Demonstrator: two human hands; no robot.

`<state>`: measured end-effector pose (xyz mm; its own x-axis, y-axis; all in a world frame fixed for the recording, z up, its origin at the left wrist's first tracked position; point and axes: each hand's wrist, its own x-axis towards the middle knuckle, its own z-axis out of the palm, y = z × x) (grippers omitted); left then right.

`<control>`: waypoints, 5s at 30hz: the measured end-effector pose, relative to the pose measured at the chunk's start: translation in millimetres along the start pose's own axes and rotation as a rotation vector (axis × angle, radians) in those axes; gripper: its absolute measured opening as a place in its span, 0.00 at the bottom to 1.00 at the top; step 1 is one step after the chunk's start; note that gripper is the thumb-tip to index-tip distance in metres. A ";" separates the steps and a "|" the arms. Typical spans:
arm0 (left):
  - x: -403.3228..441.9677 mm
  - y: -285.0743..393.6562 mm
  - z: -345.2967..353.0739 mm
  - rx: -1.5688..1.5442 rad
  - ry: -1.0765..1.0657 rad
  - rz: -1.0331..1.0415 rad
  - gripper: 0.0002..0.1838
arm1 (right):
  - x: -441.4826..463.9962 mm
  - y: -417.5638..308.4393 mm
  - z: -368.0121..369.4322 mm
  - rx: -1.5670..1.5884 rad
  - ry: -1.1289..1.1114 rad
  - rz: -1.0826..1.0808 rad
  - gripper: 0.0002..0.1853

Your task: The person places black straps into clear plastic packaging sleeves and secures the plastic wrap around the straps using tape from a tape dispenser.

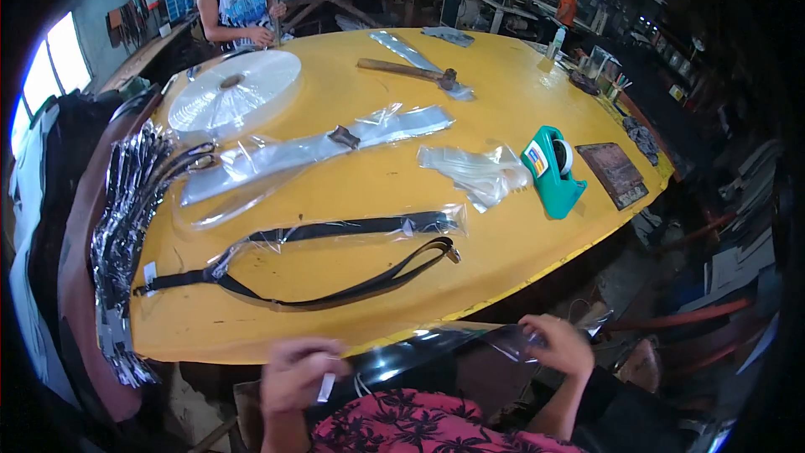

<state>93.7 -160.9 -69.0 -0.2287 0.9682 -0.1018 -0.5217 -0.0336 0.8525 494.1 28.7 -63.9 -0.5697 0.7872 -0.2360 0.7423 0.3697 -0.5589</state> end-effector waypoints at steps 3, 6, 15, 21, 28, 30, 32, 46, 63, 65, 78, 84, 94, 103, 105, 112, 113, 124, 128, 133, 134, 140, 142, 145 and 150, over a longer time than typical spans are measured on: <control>18.5 -53.0 48.0 -0.110 -0.122 -0.373 0.17 | -5.3 -22.4 25.0 0.208 0.001 -0.263 0.40; 19.5 -87.1 62.1 -0.180 -0.193 -0.473 0.19 | 15.7 -60.0 49.2 0.506 0.001 -0.485 0.42; 10.0 -70.4 29.3 -0.189 -0.079 -0.234 0.28 | 62.0 -92.5 112.8 0.741 -0.106 -0.465 0.20; -2.4 -56.6 25.2 0.520 -0.099 0.097 0.44 | 67.3 -98.1 128.8 0.891 -0.245 -0.301 0.19; 3.6 -53.7 27.2 1.024 0.010 0.456 0.12 | 73.7 -84.9 145.1 1.154 -0.614 -0.152 0.19; 7.3 -53.8 27.0 1.023 -0.033 0.430 0.09 | 76.0 -82.8 137.8 1.033 -0.610 -0.205 0.20; 12.8 -52.1 29.9 0.990 -0.037 0.407 0.07 | 74.6 -82.0 121.9 0.940 -0.550 -0.263 0.20; 58.0 -20.8 49.4 0.600 -0.330 0.243 0.05 | 96.7 -66.1 23.1 0.717 0.147 -0.408 0.29; 41.4 107.0 -183.8 1.083 0.781 0.599 0.11 | 135.3 -69.5 23.4 0.608 -0.132 -0.487 0.26; 38.9 100.6 -188.0 1.142 0.838 0.563 0.09 | 147.4 -75.6 20.6 0.586 -0.068 -0.376 0.24; 44.8 123.0 -145.8 1.681 0.974 0.719 0.12 | 188.2 -87.8 63.3 0.004 0.487 -0.671 0.17; 104.6 81.8 11.4 1.638 0.044 0.704 0.19 | 173.2 -87.3 52.6 0.212 0.364 -0.631 0.12; 183.6 12.5 86.4 1.741 -0.307 0.294 0.27 | 163.5 -42.6 11.6 0.025 0.077 -0.454 0.10; 188.4 -18.0 81.1 1.482 -0.051 0.713 0.06 | 175.4 -47.5 23.9 0.174 0.206 -0.273 0.14; 182.6 -15.3 80.2 1.497 -0.081 0.797 0.07 | 180.4 -50.7 26.2 0.236 0.252 -0.269 0.14; 171.8 -30.0 64.7 1.732 -0.596 0.684 0.11 | 192.0 -40.0 19.4 0.280 0.213 -0.241 0.15; 170.6 -30.7 65.6 1.709 -0.585 0.618 0.13 | 191.1 -38.8 19.9 0.267 0.237 -0.259 0.15; 172.1 -7.6 85.1 1.624 -0.536 0.404 0.29 | 162.4 -37.3 21.4 0.052 0.531 -0.283 0.21; 180.7 -6.8 85.4 1.565 -0.464 0.444 0.29 | 154.9 -33.1 9.7 0.172 0.592 -0.257 0.25; 204.3 13.3 106.2 1.521 -0.450 0.495 0.23 | 166.6 -17.9 -19.7 0.366 0.665 -0.178 0.19; 211.9 16.9 110.9 1.503 -0.442 0.522 0.21 | 169.3 -16.0 -26.2 0.366 0.665 -0.181 0.19; 318.1 -5.4 127.3 1.591 -0.536 0.737 0.27 | 203.0 -10.2 -50.6 0.085 0.936 -0.127 0.12; 357.2 -33.5 126.9 1.601 -0.559 0.766 0.30 | 222.4 -1.8 -50.8 0.018 0.890 -0.164 0.18; 392.2 -56.7 138.8 1.656 -0.597 0.806 0.37 | 246.0 10.7 -51.0 -0.147 0.799 -0.136 0.32; 417.7 -72.4 157.3 1.694 -0.680 0.830 0.45 | 251.7 25.7 -56.1 0.031 0.865 -0.150 0.28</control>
<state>165.1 285.0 -92.6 0.5419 0.7751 0.3249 0.7794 -0.6081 0.1509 389.5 264.1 -93.0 -0.1841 0.8337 0.5206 0.6640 0.4960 -0.5595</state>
